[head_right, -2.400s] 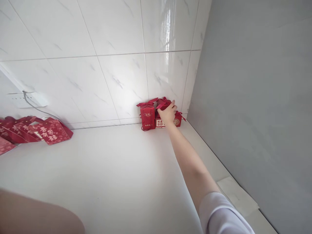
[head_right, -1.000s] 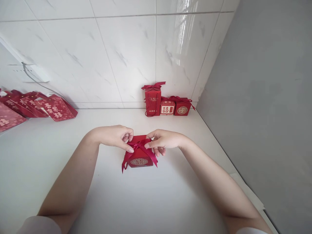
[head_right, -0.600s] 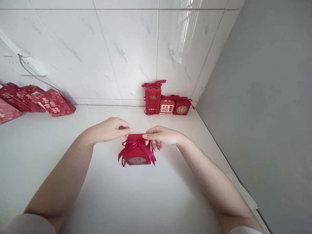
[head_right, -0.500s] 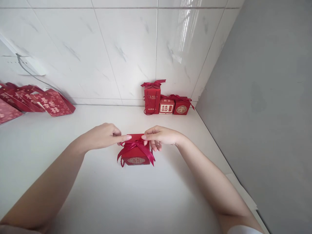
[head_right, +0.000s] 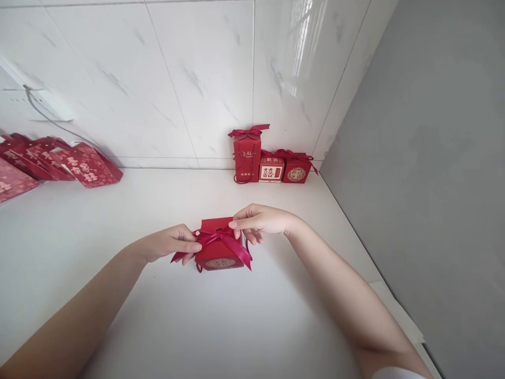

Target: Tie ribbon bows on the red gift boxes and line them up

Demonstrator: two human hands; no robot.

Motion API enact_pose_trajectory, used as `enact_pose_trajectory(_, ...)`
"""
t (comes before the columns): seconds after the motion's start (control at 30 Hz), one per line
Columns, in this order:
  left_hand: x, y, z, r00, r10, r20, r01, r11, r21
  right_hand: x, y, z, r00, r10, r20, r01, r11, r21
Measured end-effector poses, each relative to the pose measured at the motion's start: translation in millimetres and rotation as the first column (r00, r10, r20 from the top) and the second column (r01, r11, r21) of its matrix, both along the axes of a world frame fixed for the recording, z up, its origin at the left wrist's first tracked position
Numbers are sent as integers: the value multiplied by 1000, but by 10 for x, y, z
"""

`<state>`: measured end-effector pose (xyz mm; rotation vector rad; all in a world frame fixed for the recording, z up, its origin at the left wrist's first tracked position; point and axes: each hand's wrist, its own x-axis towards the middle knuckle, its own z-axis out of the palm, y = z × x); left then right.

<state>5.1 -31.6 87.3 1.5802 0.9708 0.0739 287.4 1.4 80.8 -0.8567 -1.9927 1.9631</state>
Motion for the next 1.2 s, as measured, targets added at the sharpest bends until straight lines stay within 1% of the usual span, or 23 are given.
enact_pose_trajectory(0.1, -108, -112, -77, 992, 107, 70, -104, 993, -47, -24, -30, 17, 999, 48, -24, -48, 999, -19)
enact_pose_trajectory(0.23, -280, -284, -184, 963, 215, 160, -218, 976, -1, -109, -104, 13, 989, 142, -46, -145, 987, -66)
enact_pose_trajectory(0.3, -337, -337, -229, 954, 238, 184, -245, 969, 18, -153, -129, -12, 986, 155, -57, -160, 982, -102)
enact_pose_trajectory(0.4, -358, -372, -274, 952, 219, 214, -229, 973, 20, -192, -128, -67, 991, 119, -67, -128, 982, -141)
enact_pose_trajectory(0.53, -311, -388, -277, 955, 209, 211, -219, 976, 24, -202, -91, -117, 995, 87, -46, -94, 982, -166)
enact_pose_trajectory(0.7, -272, -410, -251, 950, 222, 220, -239, 969, 57, -201, -62, -147, 993, 107, -55, -115, 975, -192)
enact_pose_trajectory(0.87, -269, -421, -253, 983, 105, 149, -115, 991, 63, -172, -26, -189, 992, 126, -31, -130, 975, -181)
enact_pose_trajectory(1.07, -261, -416, -232, 977, 70, 203, -75, 997, 17, -159, -37, -146, 992, 124, 19, -120, 980, -161)
enact_pose_trajectory(1.2, -288, -418, -252, 971, 35, 238, -29, 999, -27, -194, -71, -101, 992, 117, 48, -109, 983, -149)
